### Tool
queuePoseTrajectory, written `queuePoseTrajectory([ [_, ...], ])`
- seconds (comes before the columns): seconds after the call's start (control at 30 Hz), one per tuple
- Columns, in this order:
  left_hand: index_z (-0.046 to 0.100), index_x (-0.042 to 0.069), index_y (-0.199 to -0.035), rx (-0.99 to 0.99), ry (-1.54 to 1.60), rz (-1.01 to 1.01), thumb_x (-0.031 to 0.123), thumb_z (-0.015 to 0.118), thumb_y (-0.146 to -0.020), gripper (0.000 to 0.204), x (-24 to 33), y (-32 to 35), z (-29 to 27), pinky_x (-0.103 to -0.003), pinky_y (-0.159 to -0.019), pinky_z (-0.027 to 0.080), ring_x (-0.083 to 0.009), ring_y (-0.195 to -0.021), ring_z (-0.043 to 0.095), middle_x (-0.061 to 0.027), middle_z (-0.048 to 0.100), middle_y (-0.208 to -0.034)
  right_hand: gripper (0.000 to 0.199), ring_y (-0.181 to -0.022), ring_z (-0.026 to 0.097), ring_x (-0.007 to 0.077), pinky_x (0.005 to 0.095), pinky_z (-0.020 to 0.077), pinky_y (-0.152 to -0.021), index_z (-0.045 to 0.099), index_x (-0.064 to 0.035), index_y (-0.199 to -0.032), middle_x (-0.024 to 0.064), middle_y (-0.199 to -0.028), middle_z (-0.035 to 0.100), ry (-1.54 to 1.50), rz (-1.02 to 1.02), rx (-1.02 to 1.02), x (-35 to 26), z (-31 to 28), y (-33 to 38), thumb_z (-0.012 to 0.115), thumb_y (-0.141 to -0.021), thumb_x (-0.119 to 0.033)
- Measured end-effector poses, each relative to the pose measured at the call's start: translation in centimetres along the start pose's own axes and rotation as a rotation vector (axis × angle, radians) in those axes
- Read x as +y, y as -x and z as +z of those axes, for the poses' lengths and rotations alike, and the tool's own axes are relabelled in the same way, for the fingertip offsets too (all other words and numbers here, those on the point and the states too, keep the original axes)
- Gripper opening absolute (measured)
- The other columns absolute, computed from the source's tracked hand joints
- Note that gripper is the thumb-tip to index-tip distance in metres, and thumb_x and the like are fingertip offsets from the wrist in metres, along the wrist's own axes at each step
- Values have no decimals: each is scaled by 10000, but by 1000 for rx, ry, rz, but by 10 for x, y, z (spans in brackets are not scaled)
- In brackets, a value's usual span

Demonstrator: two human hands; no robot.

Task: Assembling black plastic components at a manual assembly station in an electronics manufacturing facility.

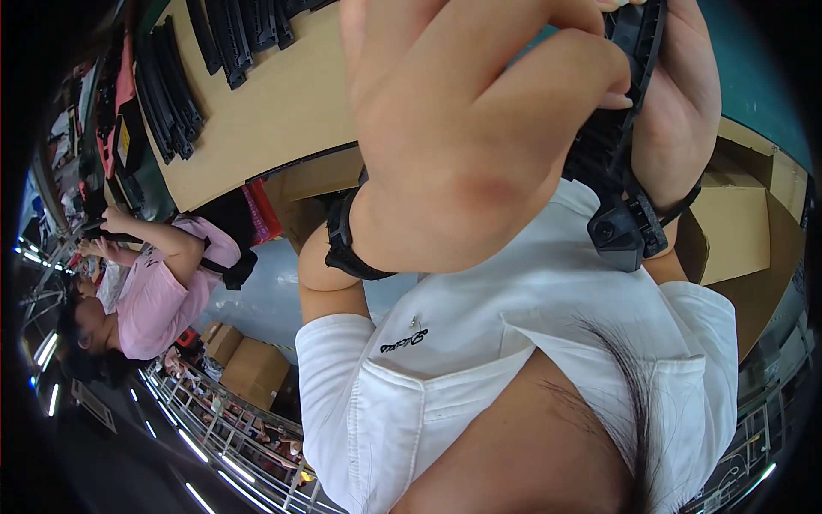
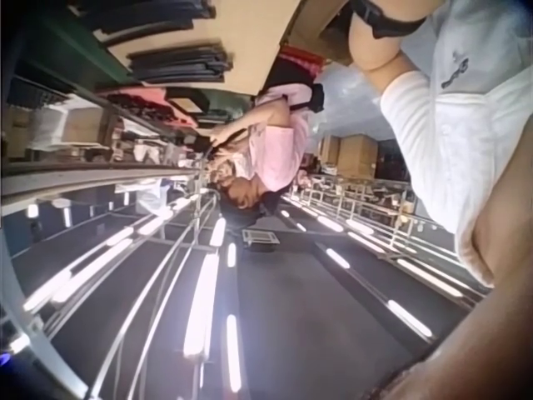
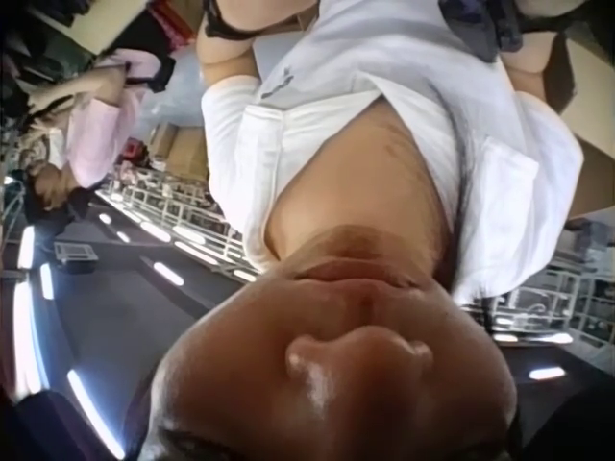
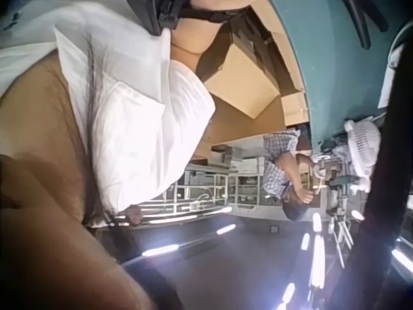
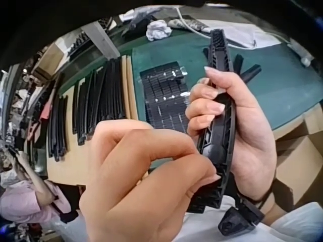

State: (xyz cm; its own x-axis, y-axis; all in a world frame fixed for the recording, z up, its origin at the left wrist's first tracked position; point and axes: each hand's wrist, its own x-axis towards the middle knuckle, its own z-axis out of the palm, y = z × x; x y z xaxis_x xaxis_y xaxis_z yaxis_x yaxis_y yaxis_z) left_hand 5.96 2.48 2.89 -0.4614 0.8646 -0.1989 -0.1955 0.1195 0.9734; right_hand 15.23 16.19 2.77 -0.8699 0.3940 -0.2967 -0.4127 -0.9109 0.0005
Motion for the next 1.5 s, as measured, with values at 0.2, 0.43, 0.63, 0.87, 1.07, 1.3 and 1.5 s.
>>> queuePoseTrajectory([
  [0.2,671,9,-850,11,60,-23,232,745,-945,254,-2,1,7,-310,-693,465,-173,-801,614,-74,658,-819,253,-650,533,76,256,502,-628,537,-48,-871,-20,-772,534,7,-5,-2,1,1,0,608,-1040,-222],
  [0.43,669,9,-826,27,129,-53,235,749,-945,267,-3,3,14,-301,-672,462,-157,-773,612,-64,655,-790,262,-651,536,76,255,505,-629,533,-50,-870,-19,-757,525,3,6,0,1,1,0,603,-1044,-233],
  [0.63,669,9,-807,33,186,-70,237,753,-945,280,-2,2,15,-294,-655,460,-143,-750,610,-55,653,-765,274,-648,537,79,256,506,-634,528,-51,-865,-15,-744,519,-81,53,-17,-2,1,2,603,-1045,-244],
  [0.87,668,9,-784,42,254,-93,240,757,-945,296,-2,3,19,-286,-634,457,-127,-722,608,-44,650,-736,318,-631,524,84,258,505,-635,516,-65,-830,-19,-691,496,-134,110,3,-4,-4,0,599,-1050,-280],
  [1.07,667,9,-764,54,310,-114,243,760,-944,310,-4,3,26,-279,-616,454,-113,-698,606,-35,648,-712,334,-624,520,87,257,505,-633,514,-67,-820,-17,-681,497,-169,160,24,-3,-6,-2,596,-1051,-293],
  [1.3,666,9,-741,74,385,-121,246,764,-944,328,-3,1,24,-271,-596,452,-97,-671,603,-24,645,-683,337,-621,519,85,249,504,-631,510,-71,-816,-13,-675,497,-224,167,15,-4,2,0,597,-1051,-296],
  [1.5,695,6,-825,-7,237,-132,241,748,-960,275,0,-9,7,-247,-625,466,-74,-697,607,-11,667,-732,226,-627,499,78,250,487,-610,554,-57,-933,-18,-739,497,26,-14,-17,0,-4,1,570,-1064,-241],
])
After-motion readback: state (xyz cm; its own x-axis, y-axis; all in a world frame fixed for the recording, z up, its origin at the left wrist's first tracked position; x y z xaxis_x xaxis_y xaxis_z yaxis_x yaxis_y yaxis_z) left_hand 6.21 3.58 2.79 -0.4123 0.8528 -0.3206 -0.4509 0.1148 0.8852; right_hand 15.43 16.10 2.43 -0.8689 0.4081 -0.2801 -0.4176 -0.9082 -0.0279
